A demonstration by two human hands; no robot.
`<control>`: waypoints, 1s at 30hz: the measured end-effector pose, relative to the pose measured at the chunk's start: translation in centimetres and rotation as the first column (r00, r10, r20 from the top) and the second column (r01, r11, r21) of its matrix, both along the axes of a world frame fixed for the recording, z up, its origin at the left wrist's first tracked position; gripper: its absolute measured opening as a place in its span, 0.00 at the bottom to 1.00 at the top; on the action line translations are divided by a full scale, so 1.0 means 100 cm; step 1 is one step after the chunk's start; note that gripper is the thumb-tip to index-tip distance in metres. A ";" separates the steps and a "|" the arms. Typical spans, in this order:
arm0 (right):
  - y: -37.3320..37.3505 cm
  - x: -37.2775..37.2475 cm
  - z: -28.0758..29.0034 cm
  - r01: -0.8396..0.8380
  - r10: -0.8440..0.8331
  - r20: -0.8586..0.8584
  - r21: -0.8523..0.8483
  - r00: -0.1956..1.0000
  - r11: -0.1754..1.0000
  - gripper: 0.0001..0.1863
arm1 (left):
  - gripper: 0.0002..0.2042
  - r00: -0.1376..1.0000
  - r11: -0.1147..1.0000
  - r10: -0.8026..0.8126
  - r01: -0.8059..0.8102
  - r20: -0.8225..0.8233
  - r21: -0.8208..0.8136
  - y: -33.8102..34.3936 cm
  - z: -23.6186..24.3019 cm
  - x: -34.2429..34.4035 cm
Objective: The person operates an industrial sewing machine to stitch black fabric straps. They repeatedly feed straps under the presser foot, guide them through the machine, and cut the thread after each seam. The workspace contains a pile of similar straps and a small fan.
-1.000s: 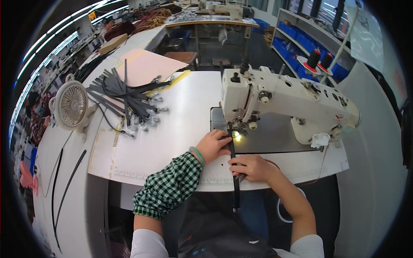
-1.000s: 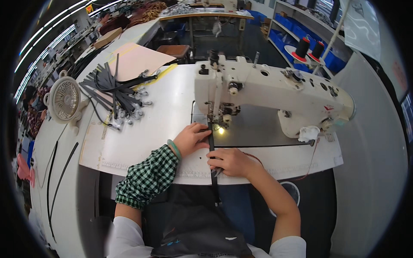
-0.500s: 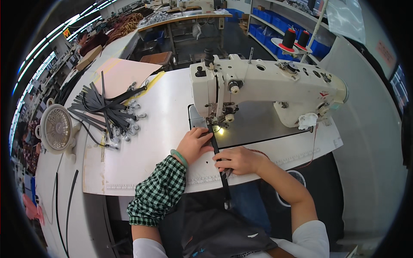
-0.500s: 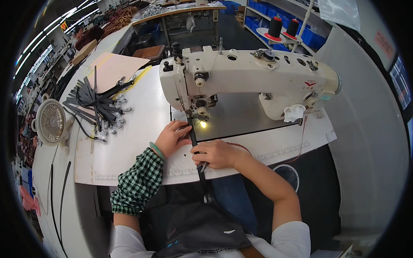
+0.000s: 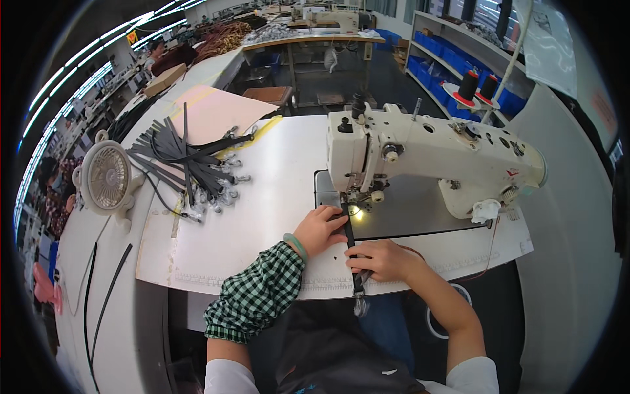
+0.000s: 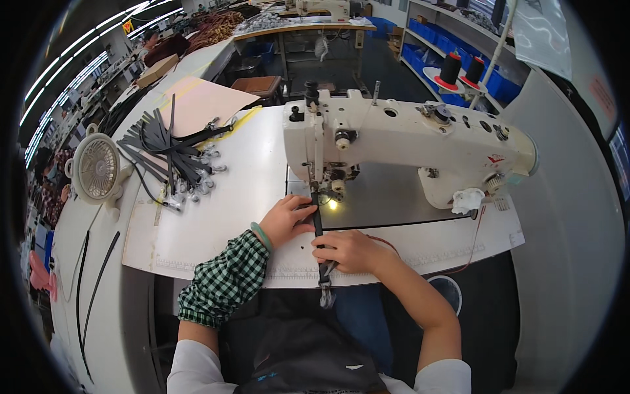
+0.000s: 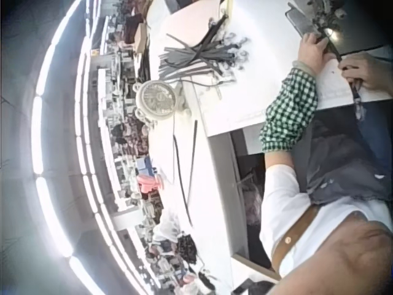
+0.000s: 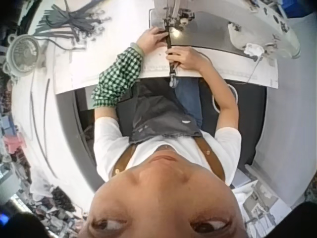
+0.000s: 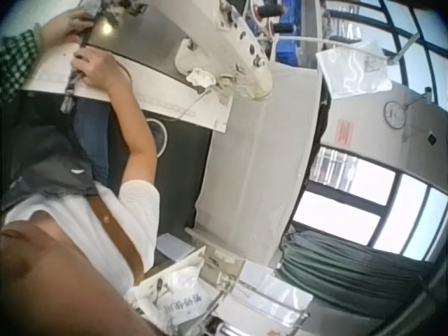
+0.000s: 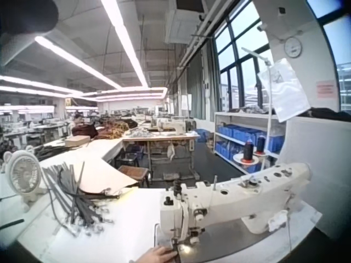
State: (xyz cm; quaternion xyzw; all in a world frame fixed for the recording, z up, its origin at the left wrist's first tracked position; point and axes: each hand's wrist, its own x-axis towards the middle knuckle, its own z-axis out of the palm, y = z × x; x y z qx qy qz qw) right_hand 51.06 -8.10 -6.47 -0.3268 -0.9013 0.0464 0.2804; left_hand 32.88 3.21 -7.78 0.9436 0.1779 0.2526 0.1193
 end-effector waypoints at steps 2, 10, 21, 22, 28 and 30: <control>0.003 0.001 0.000 -0.005 0.005 -0.014 0.018 1.000 1.000 0.09 | 0.22 1.000 1.000 0.004 -0.004 -0.004 -0.010 0.000 0.003 0.000; 0.003 0.000 -0.002 -0.016 0.018 -0.068 0.031 0.998 0.999 0.09 | 0.21 1.000 1.000 0.000 0.000 0.012 -0.024 0.000 0.004 -0.001; 0.001 0.005 0.000 0.005 -0.005 -0.121 -0.002 0.993 1.000 0.16 | 0.20 1.000 1.000 -0.002 0.003 0.025 -0.020 0.000 0.004 0.001; 0.001 0.006 0.000 0.021 -0.020 -0.105 0.004 0.994 1.000 0.18 | 0.19 0.999 1.000 -0.005 0.005 0.037 -0.020 0.000 0.005 0.001; 0.006 0.008 -0.003 0.127 -0.125 -0.095 0.013 0.988 0.992 0.21 | 0.13 0.997 1.000 -0.004 0.004 0.078 0.008 0.003 -0.001 0.002; 0.008 0.011 0.002 0.174 -0.174 -0.038 0.008 0.984 0.985 0.18 | 0.12 0.997 0.999 0.004 -0.006 0.071 0.034 0.002 0.000 0.004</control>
